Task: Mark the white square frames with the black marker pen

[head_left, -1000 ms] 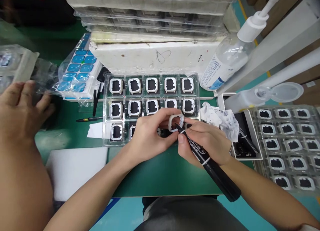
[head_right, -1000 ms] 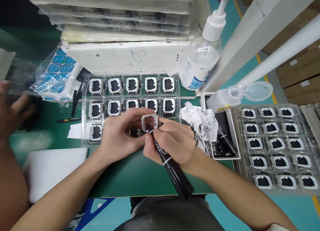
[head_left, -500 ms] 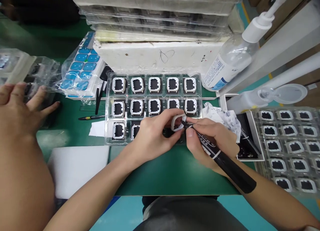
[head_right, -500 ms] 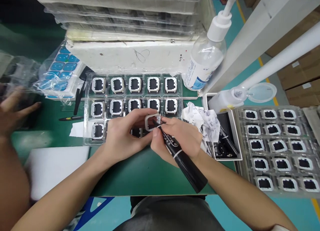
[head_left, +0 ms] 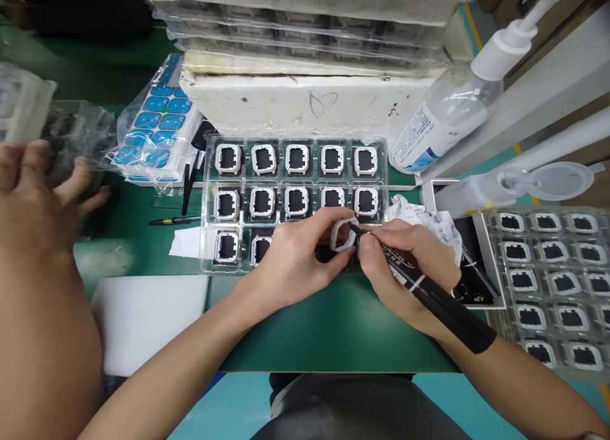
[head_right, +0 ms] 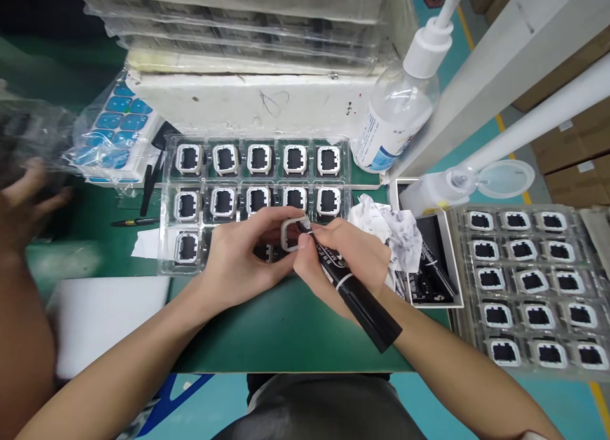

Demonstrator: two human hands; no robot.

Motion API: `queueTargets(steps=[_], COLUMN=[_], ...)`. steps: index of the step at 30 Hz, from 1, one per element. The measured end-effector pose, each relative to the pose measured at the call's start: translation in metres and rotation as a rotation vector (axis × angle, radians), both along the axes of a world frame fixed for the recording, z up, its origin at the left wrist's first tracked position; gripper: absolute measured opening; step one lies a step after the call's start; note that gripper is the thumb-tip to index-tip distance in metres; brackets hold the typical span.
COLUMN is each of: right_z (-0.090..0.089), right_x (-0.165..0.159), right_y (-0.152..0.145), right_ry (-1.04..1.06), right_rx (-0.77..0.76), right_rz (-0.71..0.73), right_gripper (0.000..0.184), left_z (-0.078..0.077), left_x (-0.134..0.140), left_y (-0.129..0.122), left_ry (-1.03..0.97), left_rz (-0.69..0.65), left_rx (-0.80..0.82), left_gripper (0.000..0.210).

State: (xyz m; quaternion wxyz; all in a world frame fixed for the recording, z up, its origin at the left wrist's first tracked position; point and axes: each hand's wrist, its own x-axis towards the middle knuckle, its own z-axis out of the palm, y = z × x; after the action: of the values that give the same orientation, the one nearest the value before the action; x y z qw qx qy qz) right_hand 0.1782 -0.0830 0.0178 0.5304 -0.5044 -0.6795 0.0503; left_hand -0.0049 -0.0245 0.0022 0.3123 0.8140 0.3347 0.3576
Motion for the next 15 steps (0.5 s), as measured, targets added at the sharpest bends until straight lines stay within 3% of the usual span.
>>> queueTargets(steps=[7,13,15], right_z=[-0.001,0.009,0.011], right_x=[0.000,0.002,0.002], right_y=[0.001,-0.002,-0.001], right_ry=[-0.006,0.040,0.064], right_rx=[0.028,-0.167,-0.166], right_rz=[-0.015,0.052,0.056], right_gripper=[0.025,0.015,0.016], left_z=[-0.002,-0.002,-0.001], left_x=[-0.001,0.000,0.000], left_y=[0.001,0.001,0.001], left_ry=[0.010,0.019,0.015], left_rz=[-0.007,-0.007,-0.012], left_rx=[0.057,0.092,0.081], left_gripper=[0.047,0.045,0.044])
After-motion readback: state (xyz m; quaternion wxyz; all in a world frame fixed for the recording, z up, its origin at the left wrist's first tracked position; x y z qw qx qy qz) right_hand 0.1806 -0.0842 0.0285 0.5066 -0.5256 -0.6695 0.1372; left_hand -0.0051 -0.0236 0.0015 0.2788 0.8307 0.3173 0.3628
